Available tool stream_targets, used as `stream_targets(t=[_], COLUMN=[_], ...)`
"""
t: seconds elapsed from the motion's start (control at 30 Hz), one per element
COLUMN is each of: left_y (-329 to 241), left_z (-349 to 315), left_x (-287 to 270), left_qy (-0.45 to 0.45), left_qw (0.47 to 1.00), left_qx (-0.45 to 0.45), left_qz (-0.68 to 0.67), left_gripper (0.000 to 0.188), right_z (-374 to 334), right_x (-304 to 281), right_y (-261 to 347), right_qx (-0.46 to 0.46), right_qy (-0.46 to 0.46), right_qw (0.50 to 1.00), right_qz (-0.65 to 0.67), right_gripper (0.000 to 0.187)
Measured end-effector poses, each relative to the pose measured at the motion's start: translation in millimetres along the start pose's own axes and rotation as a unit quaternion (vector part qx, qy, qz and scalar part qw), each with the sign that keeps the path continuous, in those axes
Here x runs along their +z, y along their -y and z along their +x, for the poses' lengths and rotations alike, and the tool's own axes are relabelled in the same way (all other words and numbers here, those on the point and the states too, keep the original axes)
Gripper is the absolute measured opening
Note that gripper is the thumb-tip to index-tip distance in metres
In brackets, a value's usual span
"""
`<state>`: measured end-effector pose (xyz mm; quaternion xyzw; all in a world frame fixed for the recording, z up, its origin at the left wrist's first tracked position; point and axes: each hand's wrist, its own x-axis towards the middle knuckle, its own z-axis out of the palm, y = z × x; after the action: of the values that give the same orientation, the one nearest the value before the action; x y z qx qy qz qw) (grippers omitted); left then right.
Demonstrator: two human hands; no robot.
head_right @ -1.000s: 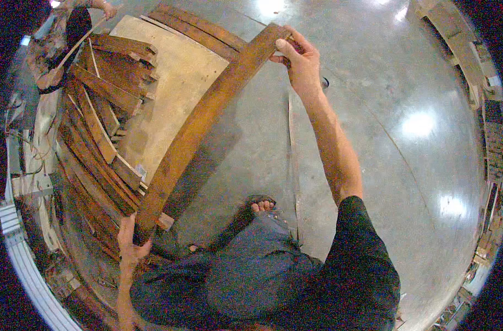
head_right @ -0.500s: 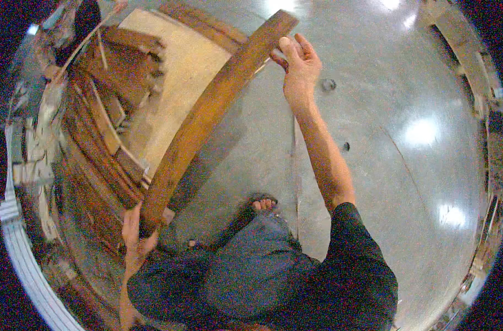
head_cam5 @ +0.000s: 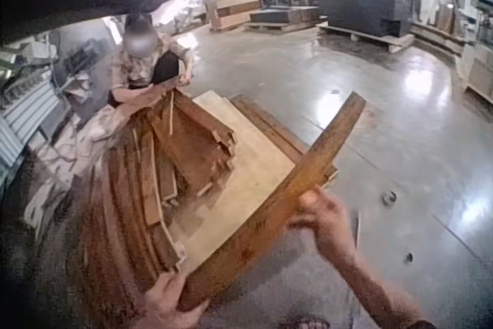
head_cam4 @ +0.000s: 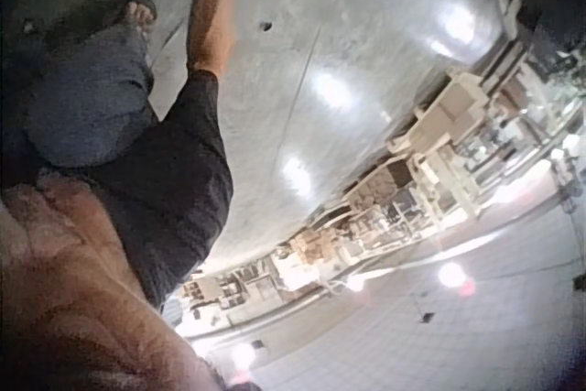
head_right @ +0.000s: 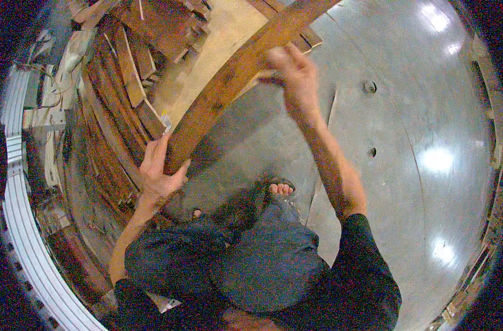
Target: The person picks up several curved wooden boards one at a time from a stack on the floor, holding each one up to view the edges and surface before setting them aside or back onto the stack.
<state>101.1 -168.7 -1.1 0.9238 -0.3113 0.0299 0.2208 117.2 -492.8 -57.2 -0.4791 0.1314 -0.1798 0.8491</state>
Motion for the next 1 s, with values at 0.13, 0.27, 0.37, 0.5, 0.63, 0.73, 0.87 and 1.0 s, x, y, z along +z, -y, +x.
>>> stream_targets(t=[0.13,0.27,0.37,0.5,0.63,0.73,0.87,1.0], left_y=[-10.8,-6.1,-4.5,-3.6,-20.3,-29.4,-37.5,-27.0], left_z=[21.8,26.4,24.2,18.9,47.8,56.2,55.7,53.1], left_x=[10.2,7.7,-1.1,-3.7,25.5,47.5,49.5,49.7], left_qy=[-0.022,0.045,0.011,0.109,-0.034,-0.068,0.034,0.045], left_qw=[1.000,0.995,0.997,0.968,0.997,0.997,0.985,0.955], left_qx=[-0.013,0.012,0.017,-0.169,-0.051,-0.015,-0.122,-0.099], left_qz=[-0.003,-0.087,-0.072,-0.148,-0.045,-0.013,-0.116,-0.275], left_gripper=[0.079,0.081,0.074,0.059,0.049,0.052,0.048,0.041], right_z=[-34.0,-29.4,-14.2,-2.1,-19.3,-0.6,-0.8,-0.9], right_x=[47.4,40.4,26.2,48.6,99.6,122.0,110.6,106.0], right_y=[-27.2,-18.5,-4.8,7.8,-23.4,-25.2,-27.6,-25.8], right_qx=[0.035,0.016,-0.056,-0.090,-0.022,0.015,-0.113,-0.137], right_qy=[0.063,0.091,0.070,0.028,-0.017,-0.078,-0.097,-0.084], right_qw=[0.994,0.994,0.995,0.994,0.999,0.978,0.986,0.965], right_qz=[-0.079,-0.050,-0.042,-0.059,0.033,0.193,-0.073,-0.209], right_gripper=[0.038,0.030,0.030,0.037,0.049,0.048,0.053,0.055])
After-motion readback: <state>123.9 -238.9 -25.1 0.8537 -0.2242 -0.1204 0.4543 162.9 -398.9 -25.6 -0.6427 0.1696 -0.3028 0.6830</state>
